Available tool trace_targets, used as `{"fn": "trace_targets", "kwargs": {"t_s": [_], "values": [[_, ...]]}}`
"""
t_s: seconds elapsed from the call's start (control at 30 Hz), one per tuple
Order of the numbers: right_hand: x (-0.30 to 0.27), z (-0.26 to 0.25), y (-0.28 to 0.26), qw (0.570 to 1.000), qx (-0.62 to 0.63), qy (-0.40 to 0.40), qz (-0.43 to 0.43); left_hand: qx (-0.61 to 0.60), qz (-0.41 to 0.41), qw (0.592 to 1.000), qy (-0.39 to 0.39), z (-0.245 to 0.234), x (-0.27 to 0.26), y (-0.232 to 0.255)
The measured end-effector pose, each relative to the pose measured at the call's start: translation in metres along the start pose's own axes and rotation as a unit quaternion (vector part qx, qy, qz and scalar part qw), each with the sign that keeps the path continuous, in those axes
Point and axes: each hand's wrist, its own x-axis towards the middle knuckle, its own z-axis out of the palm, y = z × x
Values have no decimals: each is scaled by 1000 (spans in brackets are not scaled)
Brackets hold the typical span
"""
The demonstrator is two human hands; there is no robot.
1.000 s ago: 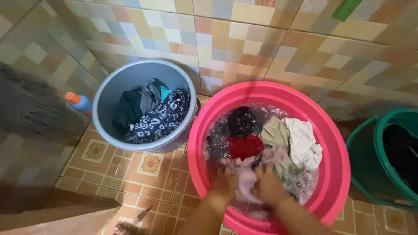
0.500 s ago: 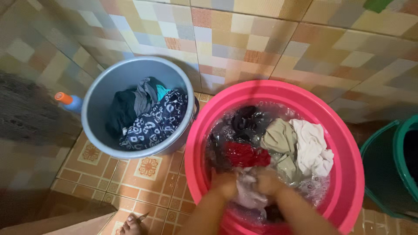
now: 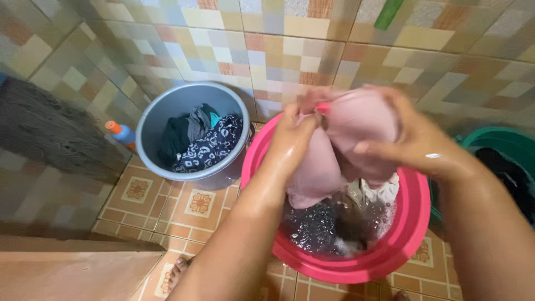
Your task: The person hand-washes clothes in a pink basin filled with soapy water. They scrub and rinse several garments, including a teal shirt, a black item, and a patterned cloth, then transfer them to a gray bucket.
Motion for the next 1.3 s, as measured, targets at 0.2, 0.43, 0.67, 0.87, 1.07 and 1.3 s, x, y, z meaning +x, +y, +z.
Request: {"fn": "trace_targets", "kwargs": {"t_s": [0.2,0.43,0.67,0.87,1.07,1.3], "values": [[-8,98,52,976,-69,71,194,-42,-68,995,-59,-1,-51,-33],[-77,200,232,930,-264,-210,145,-127,-398,889,186,-94,-119,-241],[-74,270,388,890,-405,-148,149,44,-427,843,324,-83,-126,-386],[-34,257,310,922,-188,-81,330,-224,-553,760,258,-93,-112,-326],[-118,277,221,984,-103,70,127,-349,-481,786,173,-92,-108,-255],[-40,244,236,910,-75,281,295,-305,-372,847,227,-71,-107,-259]]}}
